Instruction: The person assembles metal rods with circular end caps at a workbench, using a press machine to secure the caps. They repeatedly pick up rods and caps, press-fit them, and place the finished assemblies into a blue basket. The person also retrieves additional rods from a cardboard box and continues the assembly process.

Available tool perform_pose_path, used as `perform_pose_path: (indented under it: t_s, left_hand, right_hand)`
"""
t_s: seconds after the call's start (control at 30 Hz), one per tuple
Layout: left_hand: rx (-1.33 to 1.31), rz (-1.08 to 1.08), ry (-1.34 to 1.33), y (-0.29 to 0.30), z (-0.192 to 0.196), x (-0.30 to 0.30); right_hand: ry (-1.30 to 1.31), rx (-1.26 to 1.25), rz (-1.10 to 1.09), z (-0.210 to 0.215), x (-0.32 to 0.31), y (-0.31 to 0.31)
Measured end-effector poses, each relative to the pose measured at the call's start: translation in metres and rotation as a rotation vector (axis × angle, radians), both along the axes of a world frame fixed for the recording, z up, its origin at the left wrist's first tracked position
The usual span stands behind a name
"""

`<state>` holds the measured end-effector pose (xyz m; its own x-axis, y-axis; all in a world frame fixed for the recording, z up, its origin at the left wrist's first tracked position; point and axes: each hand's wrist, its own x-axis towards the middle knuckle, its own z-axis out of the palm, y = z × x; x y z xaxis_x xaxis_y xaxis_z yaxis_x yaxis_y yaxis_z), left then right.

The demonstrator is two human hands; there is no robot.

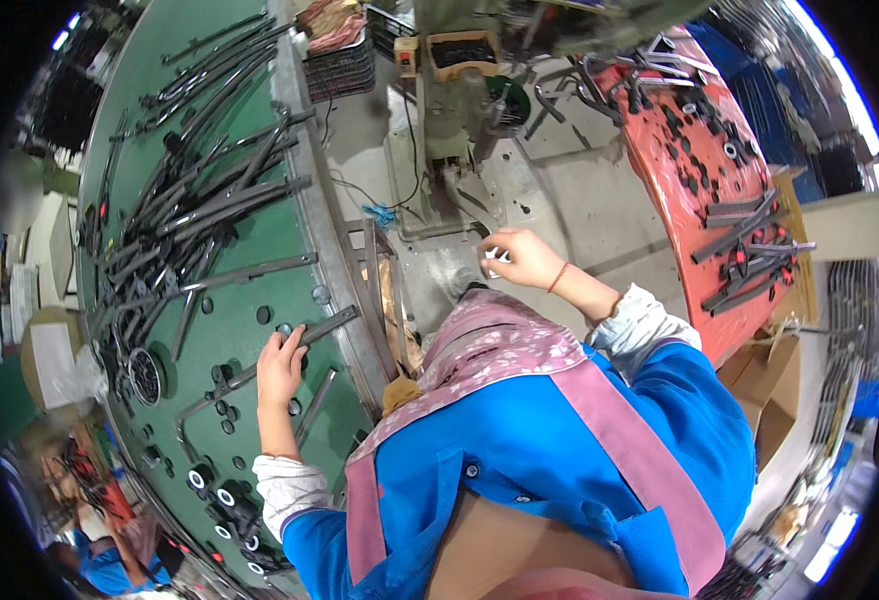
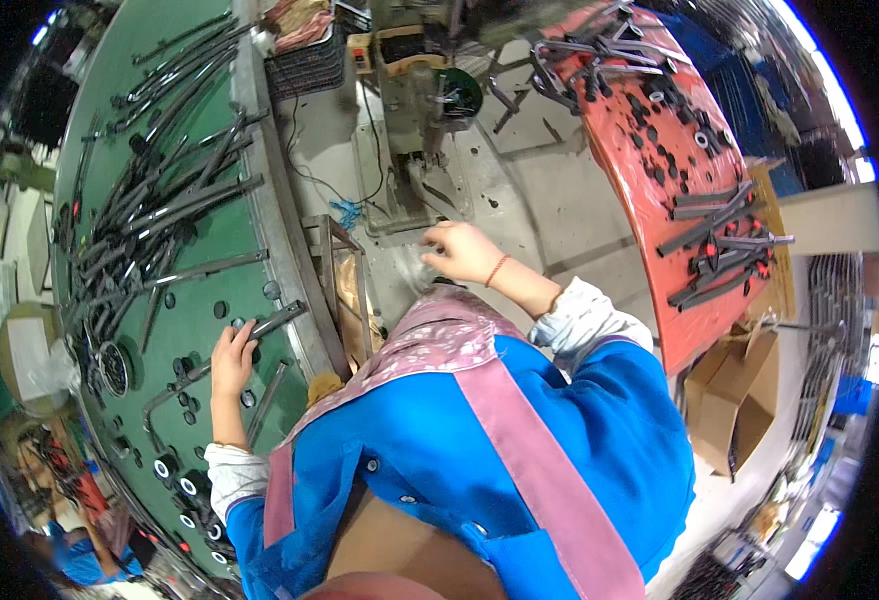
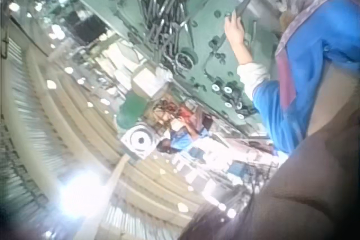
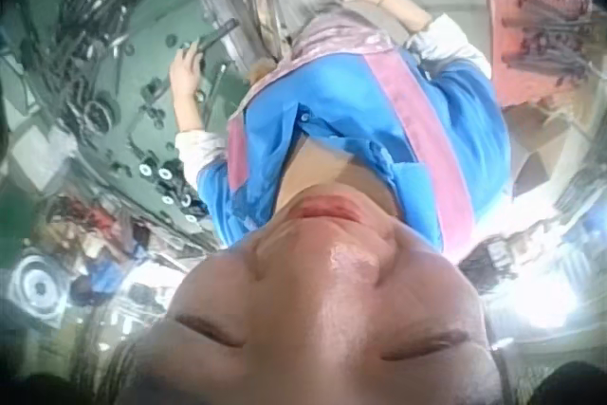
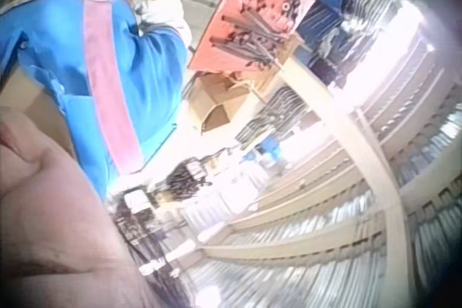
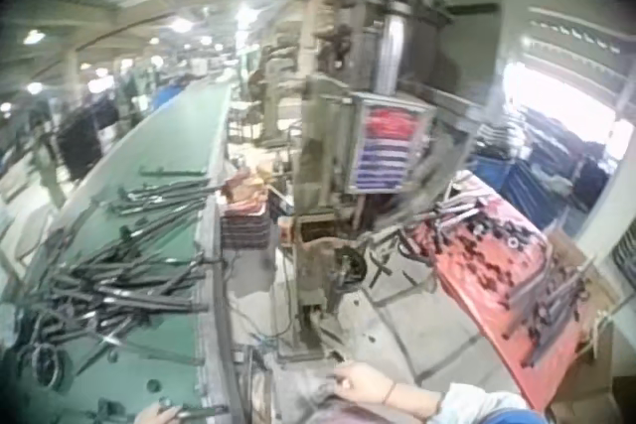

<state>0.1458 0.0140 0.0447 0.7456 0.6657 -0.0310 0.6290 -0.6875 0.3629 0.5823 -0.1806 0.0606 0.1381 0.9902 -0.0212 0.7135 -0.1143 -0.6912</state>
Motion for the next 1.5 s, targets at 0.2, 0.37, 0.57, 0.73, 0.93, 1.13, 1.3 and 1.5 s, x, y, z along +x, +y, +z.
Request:
perform_pose_path:
  t_s: [0.2, 0.37, 0.57, 0.73, 0.93, 1.13, 1.3, 1.5]
  left_hand:
    - [-0.183, -0.013, -0.09, -0.004, 0.04, 0.072]
    - [-0.094, -0.035, -0.114, -0.01, 0.01, 0.108]
    - [-0.005, 0.034, 0.051, -0.028, -0.014, 0.141]
    - [0.21, 0.235, 0.228, -0.022, -0.033, 0.129]
    - [0.165, 0.534, 0.404, -0.04, -0.022, 0.125]
    - [0.15, 0.602, 0.38, -0.054, -0.022, 0.134]
    - [0.201, 0.602, 0.319, -0.059, -0.026, 0.126]
    - [0.215, 0.508, 0.202, -0.051, -0.023, 0.125]
  right_hand:
    - [0.03, -0.017, -0.312, -0.019, 0.068, -0.067]
    - [-0.155, -0.038, -0.619, -0.018, 0.169, -0.128]
    - [-0.303, -0.026, -0.929, -0.038, 0.329, -0.205]
    - [-0.45, -0.009, -1.042, -0.08, 0.445, -0.256]
    - [-0.443, -0.161, -0.967, -0.097, 0.485, -0.24]
    - [-0.694, -0.354, -0.932, -0.072, 0.479, -0.21]
    - [-0.228, 0.197, -0.457, 0.022, 0.373, -0.058]
    - [-0.303, 0.087, -0.072, -0.01, 0.312, 0.159]
